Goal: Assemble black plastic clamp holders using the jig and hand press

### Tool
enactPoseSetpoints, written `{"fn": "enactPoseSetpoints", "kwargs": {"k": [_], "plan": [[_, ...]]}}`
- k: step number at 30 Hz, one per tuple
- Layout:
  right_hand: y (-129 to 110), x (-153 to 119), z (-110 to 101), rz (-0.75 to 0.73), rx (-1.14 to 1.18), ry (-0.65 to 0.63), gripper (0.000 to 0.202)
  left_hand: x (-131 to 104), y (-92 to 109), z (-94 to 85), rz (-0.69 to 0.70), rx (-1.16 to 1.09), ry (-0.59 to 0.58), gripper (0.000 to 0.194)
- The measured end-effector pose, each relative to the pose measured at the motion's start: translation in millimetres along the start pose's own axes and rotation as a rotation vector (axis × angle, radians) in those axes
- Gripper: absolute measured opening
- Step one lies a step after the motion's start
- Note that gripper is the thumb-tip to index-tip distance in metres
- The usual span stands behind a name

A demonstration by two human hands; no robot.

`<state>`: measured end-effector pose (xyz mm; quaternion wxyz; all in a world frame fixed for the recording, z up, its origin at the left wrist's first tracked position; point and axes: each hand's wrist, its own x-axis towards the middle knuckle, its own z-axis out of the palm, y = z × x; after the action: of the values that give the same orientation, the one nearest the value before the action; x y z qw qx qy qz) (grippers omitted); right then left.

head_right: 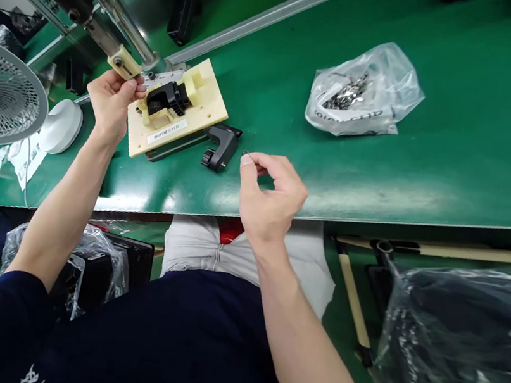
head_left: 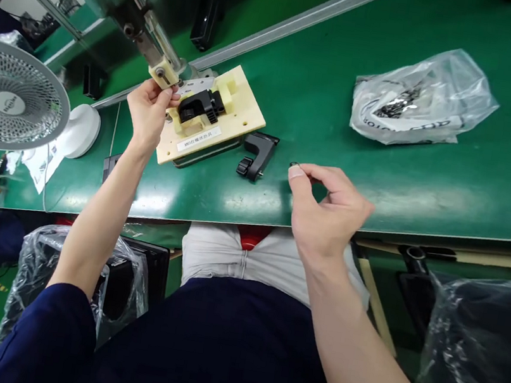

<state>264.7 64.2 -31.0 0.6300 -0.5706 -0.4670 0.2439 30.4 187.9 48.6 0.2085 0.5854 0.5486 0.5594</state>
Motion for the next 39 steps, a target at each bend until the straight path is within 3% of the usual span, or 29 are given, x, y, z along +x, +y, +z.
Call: {"fn": "enactPoseSetpoints", "kwargs": {"k": [5,15,24,30,34,39], "plan": [[14.6,3.9,-3.5,-0.024,-0.121,0.010,0.013,5.8,-1.4,-4.9,0.009,0.072,-0.051,0.005],[31.9,11.5,-0.3,-0.046,-0.197,-0.128,0.013,10.4,-6.6,-8.4,0.075,0.041,-0.092,0.006],[40.3,33.5,5.2,0.000,-0.423,-0.197,0.016,4.7,3.7,-11.6,0.074,0.075,-0.127,0.014],[47.6,32.1,-1.5,-0.135,-0.493,-0.142,0.013,-2.3,7.3,-8.8,0.008,0.003,-0.082,0.008],[46.3,28.4,-14.4,-0.224,-0.501,-0.092,0.016,-3.9,4.1,-11.3,-0.010,-0.051,-0.080,0.013],[26.2,43.1,-28.5,-0.149,-0.403,-0.147,0.018,-6.0,-4.3,-13.5,-0.024,-0.117,-0.054,0.021]]}}
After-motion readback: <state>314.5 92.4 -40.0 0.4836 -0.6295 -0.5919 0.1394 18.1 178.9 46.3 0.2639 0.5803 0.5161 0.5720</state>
